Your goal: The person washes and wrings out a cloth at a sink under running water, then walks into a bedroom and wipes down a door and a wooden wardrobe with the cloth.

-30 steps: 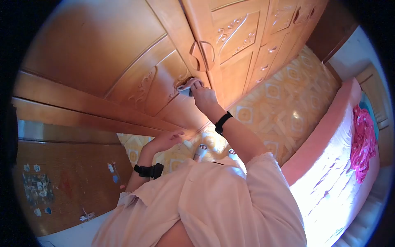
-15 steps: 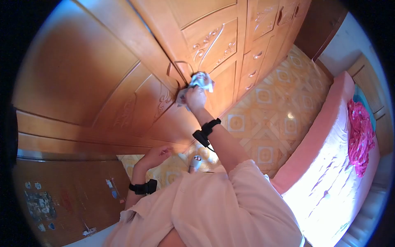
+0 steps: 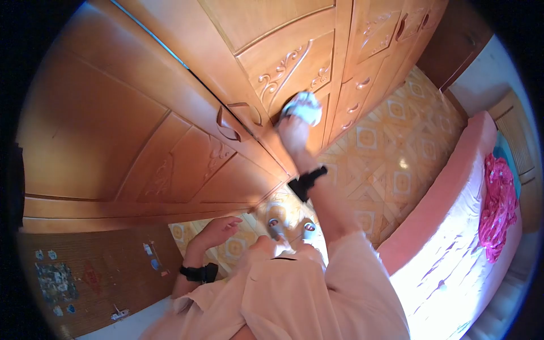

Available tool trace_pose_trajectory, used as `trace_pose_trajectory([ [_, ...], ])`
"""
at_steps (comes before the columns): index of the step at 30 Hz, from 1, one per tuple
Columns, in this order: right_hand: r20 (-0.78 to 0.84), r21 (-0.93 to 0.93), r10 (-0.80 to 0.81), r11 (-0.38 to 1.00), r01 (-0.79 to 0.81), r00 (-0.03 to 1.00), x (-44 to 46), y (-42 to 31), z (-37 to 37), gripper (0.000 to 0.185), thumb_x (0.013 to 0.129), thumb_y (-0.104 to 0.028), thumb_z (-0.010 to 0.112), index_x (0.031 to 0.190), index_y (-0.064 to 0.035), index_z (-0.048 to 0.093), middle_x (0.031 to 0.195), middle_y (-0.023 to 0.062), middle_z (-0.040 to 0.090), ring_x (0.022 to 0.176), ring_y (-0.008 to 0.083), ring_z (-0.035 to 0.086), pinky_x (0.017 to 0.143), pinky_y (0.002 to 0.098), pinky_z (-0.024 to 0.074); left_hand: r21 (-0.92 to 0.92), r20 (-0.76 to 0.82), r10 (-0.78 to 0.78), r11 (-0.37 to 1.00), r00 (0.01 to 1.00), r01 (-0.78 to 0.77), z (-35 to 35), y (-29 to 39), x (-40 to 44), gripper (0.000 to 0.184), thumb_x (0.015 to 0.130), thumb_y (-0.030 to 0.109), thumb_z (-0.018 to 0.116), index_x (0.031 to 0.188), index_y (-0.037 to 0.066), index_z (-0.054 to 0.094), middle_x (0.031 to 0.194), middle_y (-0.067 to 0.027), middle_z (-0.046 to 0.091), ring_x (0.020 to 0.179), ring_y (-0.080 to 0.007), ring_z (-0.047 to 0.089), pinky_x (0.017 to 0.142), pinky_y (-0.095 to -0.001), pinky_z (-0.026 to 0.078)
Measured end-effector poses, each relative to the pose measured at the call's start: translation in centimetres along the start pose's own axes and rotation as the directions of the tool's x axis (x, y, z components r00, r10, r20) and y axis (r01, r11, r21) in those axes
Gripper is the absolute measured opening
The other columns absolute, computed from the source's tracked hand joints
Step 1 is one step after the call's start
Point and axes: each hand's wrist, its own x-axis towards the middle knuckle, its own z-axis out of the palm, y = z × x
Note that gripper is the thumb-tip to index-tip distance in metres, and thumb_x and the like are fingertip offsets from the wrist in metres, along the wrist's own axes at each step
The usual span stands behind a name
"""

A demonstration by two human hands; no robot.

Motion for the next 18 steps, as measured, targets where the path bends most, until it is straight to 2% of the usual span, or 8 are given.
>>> trace_pose_trajectory([
  [2,0.249,0.106,-0.132,0.988,0.108,0.959,-4.9,-4.8,-3.6,0.013,0.089,-0.011,0.061,0.085,-0.0004,0.066,0.094,0.0294,0.066,0.080,0.0445,0.067,0.068,0.0556,0.0546,0.081,0.080,0.043,0.995,0.996,-0.049,-0.7,0.2,1.6,0.037,0.102,0.020,0.063,0.137,0.006,0.064,0.111,-0.0117,0.073,0.095,-0.0208,0.068,0.086,-0.0339,0.055],
  [3,-0.022,0.274,-0.100,0.956,0.102,0.995,-6.5,-8.2,-5.5,0.020,0.088,-0.014,0.063,0.103,-0.0011,0.065,0.097,0.0287,0.066,0.081,0.0463,0.067,0.070,0.0559,0.0544,0.093,0.090,0.050,0.994,0.995,-0.058,-1.2,0.1,2.7,0.037,0.102,0.020,0.063,0.137,0.006,0.064,0.111,-0.0117,0.073,0.095,-0.0208,0.068,0.086,-0.0339,0.055],
  [4,0.073,0.310,-0.162,0.942,0.132,0.984,-7.3,-9.9,-7.2,0.031,0.086,-0.014,0.066,0.115,-0.0032,0.063,0.101,0.0257,0.067,0.085,0.0466,0.067,0.075,0.0563,0.0547,0.095,0.068,0.128,0.986,0.989,-0.135,-1.6,0.0,4.1,0.038,0.100,0.022,0.063,0.135,0.006,0.065,0.108,-0.0143,0.073,0.095,-0.0240,0.070,0.085,-0.0353,0.056],
  [10,0.069,0.046,-0.325,0.945,0.323,0.943,-4.9,-6.7,-7.6,0.037,0.085,-0.011,0.069,0.121,-0.0105,0.067,0.110,0.0183,0.071,0.098,0.0421,0.068,0.085,0.0549,0.0535,0.146,-0.114,0.292,0.950,0.950,-0.275,-5.2,4.2,6.8,0.038,0.098,0.023,0.063,0.132,0.004,0.066,0.108,-0.0167,0.074,0.096,-0.0288,0.072,0.086,-0.0372,0.056],
  [12,-0.020,0.078,-0.449,0.890,0.450,0.893,-3.4,-5.6,-8.2,0.035,0.085,-0.012,0.067,0.120,-0.0143,0.070,0.110,0.0142,0.072,0.101,0.0332,0.069,0.090,0.0491,0.0528,0.097,-0.139,0.286,0.957,0.948,-0.275,-5.7,2.7,6.9,0.036,0.099,0.021,0.063,0.131,0.004,0.066,0.109,-0.0166,0.074,0.097,-0.0286,0.073,0.087,-0.0368,0.057],
  [14,-0.049,0.045,-0.453,0.889,0.455,0.890,-0.6,-5.7,-9.0,0.036,0.087,-0.012,0.065,0.123,-0.0100,0.068,0.120,0.0176,0.070,0.110,0.0389,0.067,0.099,0.0511,0.0492,0.073,-0.148,0.246,0.969,0.958,-0.238,-5.6,1.9,5.4,0.036,0.100,0.021,0.063,0.131,0.004,0.066,0.110,-0.0167,0.074,0.097,-0.0286,0.073,0.087,-0.0369,0.057],
  [16,-0.351,-0.195,-0.456,0.890,0.412,0.818,4.6,-5.6,-9.5,0.038,0.088,-0.011,0.061,0.125,-0.0036,0.066,0.127,0.0225,0.067,0.116,0.0458,0.063,0.103,0.0531,0.0475,0.042,-0.149,0.192,0.981,0.970,-0.188,-5.0,0.5,4.1,0.035,0.100,0.021,0.063,0.130,0.004,0.067,0.111,-0.0169,0.074,0.097,-0.0286,0.073,0.087,-0.0369,0.057],
  [18,-0.414,-0.164,-0.372,0.928,0.333,0.831,10.5,-4.1,-10.6,0.042,0.088,-0.010,0.058,0.129,0.0023,0.062,0.131,0.0275,0.063,0.124,0.0490,0.057,0.109,0.0568,0.0422,-0.028,-0.129,0.116,0.992,0.985,-0.120,-4.3,-1.1,3.4,0.034,0.101,0.023,0.064,0.129,0.004,0.067,0.112,-0.0168,0.074,0.098,-0.0281,0.073,0.087,-0.0367,0.057],
])
